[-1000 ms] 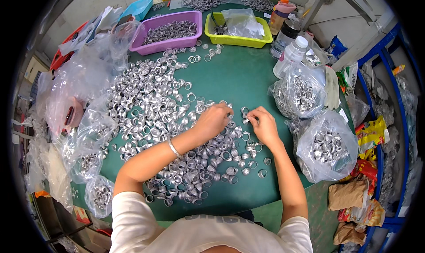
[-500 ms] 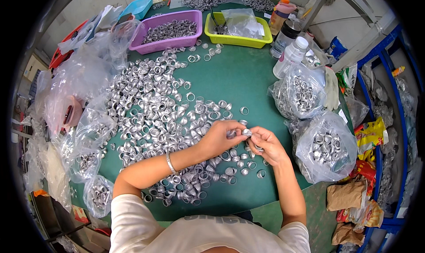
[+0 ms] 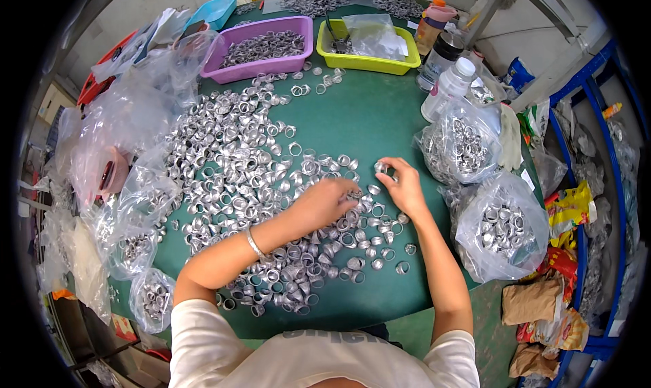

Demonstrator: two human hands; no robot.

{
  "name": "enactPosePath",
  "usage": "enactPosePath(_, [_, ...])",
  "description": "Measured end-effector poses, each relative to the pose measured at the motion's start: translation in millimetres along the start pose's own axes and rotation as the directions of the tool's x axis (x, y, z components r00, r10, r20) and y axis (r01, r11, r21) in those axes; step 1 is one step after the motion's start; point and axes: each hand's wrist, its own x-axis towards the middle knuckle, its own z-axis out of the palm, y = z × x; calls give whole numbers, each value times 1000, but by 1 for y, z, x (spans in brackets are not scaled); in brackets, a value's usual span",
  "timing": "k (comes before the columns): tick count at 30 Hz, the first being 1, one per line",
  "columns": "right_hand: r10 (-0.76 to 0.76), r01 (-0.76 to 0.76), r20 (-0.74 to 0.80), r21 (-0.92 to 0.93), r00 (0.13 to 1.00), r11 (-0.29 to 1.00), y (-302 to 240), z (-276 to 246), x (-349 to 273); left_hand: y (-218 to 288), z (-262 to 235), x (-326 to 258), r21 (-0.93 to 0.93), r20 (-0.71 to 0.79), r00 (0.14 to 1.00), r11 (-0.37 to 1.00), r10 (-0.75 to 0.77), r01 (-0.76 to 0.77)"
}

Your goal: The person sorts small metal ring-shaped parts from a pile on the table into plastic bags by hand.

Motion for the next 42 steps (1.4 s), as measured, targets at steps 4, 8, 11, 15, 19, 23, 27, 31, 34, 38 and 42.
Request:
enactPosePath(4, [148, -407, 387, 762, 910, 504, -40, -21, -24, -16, -10, 14, 143, -178, 984, 990, 16, 10])
enactPosePath(8, [42, -435, 444, 849, 895, 300, -39, -24, -43, -28, -8, 35, 205, -227, 971, 978, 74, -26])
enactPosePath(11, [80, -417, 418, 829, 905, 373, -42, -24, -52, -37, -3, 43, 294, -187, 976, 954, 109, -51])
enactPosePath(15, [138, -372, 352, 786, 926, 493, -50, -26, -58, -44, 1, 47, 384, -139, 982, 921, 128, -66])
enactPosePath(19, [212, -330, 270, 540, 939, 774, -49, -27, -59, -49, 3, 48, 366, -174, 967, 924, 185, -110])
enactPosePath(23, [-101, 118, 79, -254, 992, 960, -40, -29, -59, -61, -5, 48, 166, -87, 965, 959, 246, -229])
enactPosePath(27, [62, -39, 153, -146, 986, 988, -57, -43, -49, -46, -29, 43, -259, -33, 998, 965, -49, 39])
enactPosePath(31, [-95, 99, 32, -159, 995, 982, -61, -20, -18, -56, -39, 39, -890, 200, 923, 334, -328, 311])
enactPosePath(34, [-166, 221, 178, -354, 970, 909, -67, 4, 2, -61, -40, 34, -755, 142, 937, 577, -320, 312])
enactPosePath(38, [-204, 257, 179, -356, 962, 899, -49, 15, 14, -35, -41, 14, 11, 121, 992, 1000, -26, 25])
enactPosePath(42, [101, -243, 283, 528, 954, 814, -50, -9, 12, -32, -34, 0, 127, 54, 982, 975, 179, -184])
